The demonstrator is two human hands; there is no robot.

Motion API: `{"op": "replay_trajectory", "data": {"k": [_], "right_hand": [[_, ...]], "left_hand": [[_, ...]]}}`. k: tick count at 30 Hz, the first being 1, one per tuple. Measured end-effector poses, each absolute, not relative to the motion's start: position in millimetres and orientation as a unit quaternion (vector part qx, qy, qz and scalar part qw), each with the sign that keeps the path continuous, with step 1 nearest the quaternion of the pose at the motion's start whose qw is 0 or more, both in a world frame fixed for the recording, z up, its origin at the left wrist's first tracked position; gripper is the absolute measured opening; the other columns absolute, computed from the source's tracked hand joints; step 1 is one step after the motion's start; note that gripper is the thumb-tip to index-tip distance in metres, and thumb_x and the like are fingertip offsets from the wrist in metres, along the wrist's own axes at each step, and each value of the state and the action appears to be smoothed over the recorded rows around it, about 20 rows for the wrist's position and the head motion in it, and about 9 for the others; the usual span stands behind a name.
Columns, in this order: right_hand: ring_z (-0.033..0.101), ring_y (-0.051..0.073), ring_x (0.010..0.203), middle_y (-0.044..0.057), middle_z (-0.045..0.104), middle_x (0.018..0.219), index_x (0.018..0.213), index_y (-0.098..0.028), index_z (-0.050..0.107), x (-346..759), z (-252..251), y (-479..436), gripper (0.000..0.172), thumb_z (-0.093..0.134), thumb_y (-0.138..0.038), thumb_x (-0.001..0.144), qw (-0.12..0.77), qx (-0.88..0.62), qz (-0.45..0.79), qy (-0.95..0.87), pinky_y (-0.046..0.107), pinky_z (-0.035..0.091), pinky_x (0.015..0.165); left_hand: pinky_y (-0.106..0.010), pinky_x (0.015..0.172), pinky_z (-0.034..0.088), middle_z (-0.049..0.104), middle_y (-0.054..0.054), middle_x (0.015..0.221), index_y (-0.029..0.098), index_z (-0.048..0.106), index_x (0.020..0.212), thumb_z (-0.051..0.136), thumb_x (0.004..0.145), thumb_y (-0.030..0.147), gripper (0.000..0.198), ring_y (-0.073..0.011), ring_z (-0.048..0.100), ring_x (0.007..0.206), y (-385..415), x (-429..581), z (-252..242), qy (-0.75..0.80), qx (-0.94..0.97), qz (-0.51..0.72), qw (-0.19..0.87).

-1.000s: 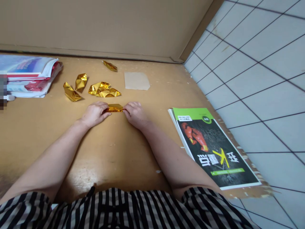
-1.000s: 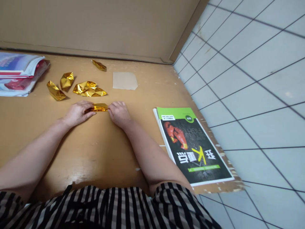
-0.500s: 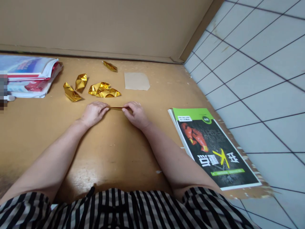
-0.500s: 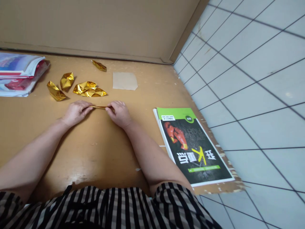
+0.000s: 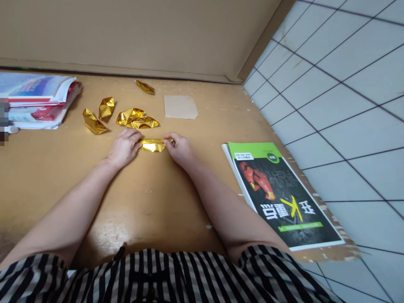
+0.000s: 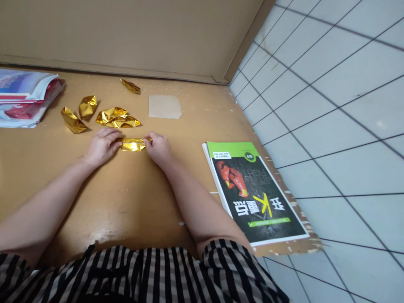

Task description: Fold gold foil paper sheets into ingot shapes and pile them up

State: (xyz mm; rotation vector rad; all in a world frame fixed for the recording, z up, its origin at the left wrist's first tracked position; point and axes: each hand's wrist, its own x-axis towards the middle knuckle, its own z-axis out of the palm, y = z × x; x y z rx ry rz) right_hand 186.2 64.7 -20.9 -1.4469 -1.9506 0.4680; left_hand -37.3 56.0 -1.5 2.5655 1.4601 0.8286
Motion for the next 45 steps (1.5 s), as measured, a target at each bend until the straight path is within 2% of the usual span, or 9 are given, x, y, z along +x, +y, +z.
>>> {"op": "replay_trajectory", "data": {"k": [5, 11, 18, 24, 31, 36, 41, 45], "right_hand": [[0.061, 0.02, 0.074, 0.005, 0.071, 0.083, 0.088, -0.021, 0.066, 185, -16, 66, 0.013, 0.053, -0.022, 0.086, 0.28, -0.563, 0.136, -0.766, 0.034, 0.046, 0.072], [0.059, 0.028, 0.098, 0.012, 0.07, 0.101, 0.095, -0.019, 0.068, 185, -9, 61, 0.017, 0.052, -0.022, 0.088, 0.239, -0.575, 0.081, -0.778, 0.042, 0.042, 0.087], [0.053, 0.027, 0.111, 0.014, 0.068, 0.115, 0.115, -0.017, 0.063, 173, -2, 42, 0.032, 0.038, -0.023, 0.097, 0.204, -0.42, 0.037, -0.883, 0.042, 0.038, 0.094], [0.058, 0.025, 0.106, 0.016, 0.07, 0.115, 0.124, -0.012, 0.059, 166, 1, 37, 0.038, 0.032, -0.017, 0.097, 0.153, -0.382, 0.021, -0.911, 0.042, 0.036, 0.098], [0.063, 0.023, 0.088, 0.013, 0.075, 0.096, 0.107, -0.013, 0.067, 178, 4, 45, 0.035, 0.035, -0.012, 0.093, 0.124, -0.431, 0.001, -0.894, 0.037, 0.037, 0.091], [0.06, 0.021, 0.073, 0.011, 0.073, 0.08, 0.096, -0.014, 0.068, 187, 5, 48, 0.031, 0.038, -0.012, 0.089, 0.134, -0.466, -0.016, -0.875, 0.034, 0.037, 0.085], [0.059, 0.022, 0.074, 0.011, 0.072, 0.078, 0.096, -0.015, 0.068, 189, 3, 49, 0.031, 0.038, -0.012, 0.089, 0.148, -0.464, -0.022, -0.873, 0.035, 0.038, 0.084], [0.062, 0.025, 0.087, 0.015, 0.074, 0.091, 0.111, -0.011, 0.066, 186, 0, 45, 0.035, 0.036, -0.016, 0.092, 0.175, -0.456, -0.01, -0.873, 0.04, 0.04, 0.089]], "left_hand": [[-0.042, 0.093, 0.054, 0.072, -0.012, 0.109, 0.018, 0.07, 0.105, 0.042, 0.094, 0.021, 0.03, -0.0246, 0.065, 0.099, 51, -27, -3, 0.394, 0.889, 0.233, 0.018], [-0.037, 0.086, 0.056, 0.074, -0.01, 0.1, 0.018, 0.071, 0.098, 0.038, 0.096, 0.021, 0.033, -0.0223, 0.066, 0.092, 50, -25, -4, 0.366, 0.912, 0.183, 0.005], [-0.036, 0.084, 0.056, 0.073, -0.012, 0.098, 0.015, 0.071, 0.099, 0.042, 0.095, 0.017, 0.029, -0.0225, 0.067, 0.089, 49, -25, -3, 0.357, 0.917, 0.18, 0.0], [-0.034, 0.084, 0.056, 0.074, -0.01, 0.099, 0.015, 0.07, 0.103, 0.042, 0.095, 0.016, 0.03, -0.021, 0.067, 0.089, 50, -27, -3, 0.343, 0.923, 0.175, -0.022], [-0.035, 0.083, 0.056, 0.074, -0.01, 0.102, 0.016, 0.072, 0.102, 0.04, 0.097, 0.021, 0.032, -0.0214, 0.066, 0.091, 50, -27, -1, 0.353, 0.92, 0.171, -0.01], [-0.036, 0.084, 0.055, 0.073, -0.01, 0.103, 0.016, 0.071, 0.103, 0.039, 0.097, 0.021, 0.033, -0.0211, 0.065, 0.089, 50, -27, -2, 0.359, 0.918, 0.168, -0.006], [-0.038, 0.091, 0.051, 0.068, -0.01, 0.121, 0.019, 0.065, 0.12, 0.038, 0.097, 0.022, 0.035, -0.0228, 0.06, 0.104, 45, -21, -1, 0.354, 0.925, 0.138, 0.011], [-0.04, 0.093, 0.049, 0.065, -0.012, 0.128, 0.015, 0.061, 0.126, 0.039, 0.098, 0.026, 0.038, -0.0247, 0.058, 0.109, 42, -18, 2, 0.359, 0.927, 0.105, 0.029]]}}
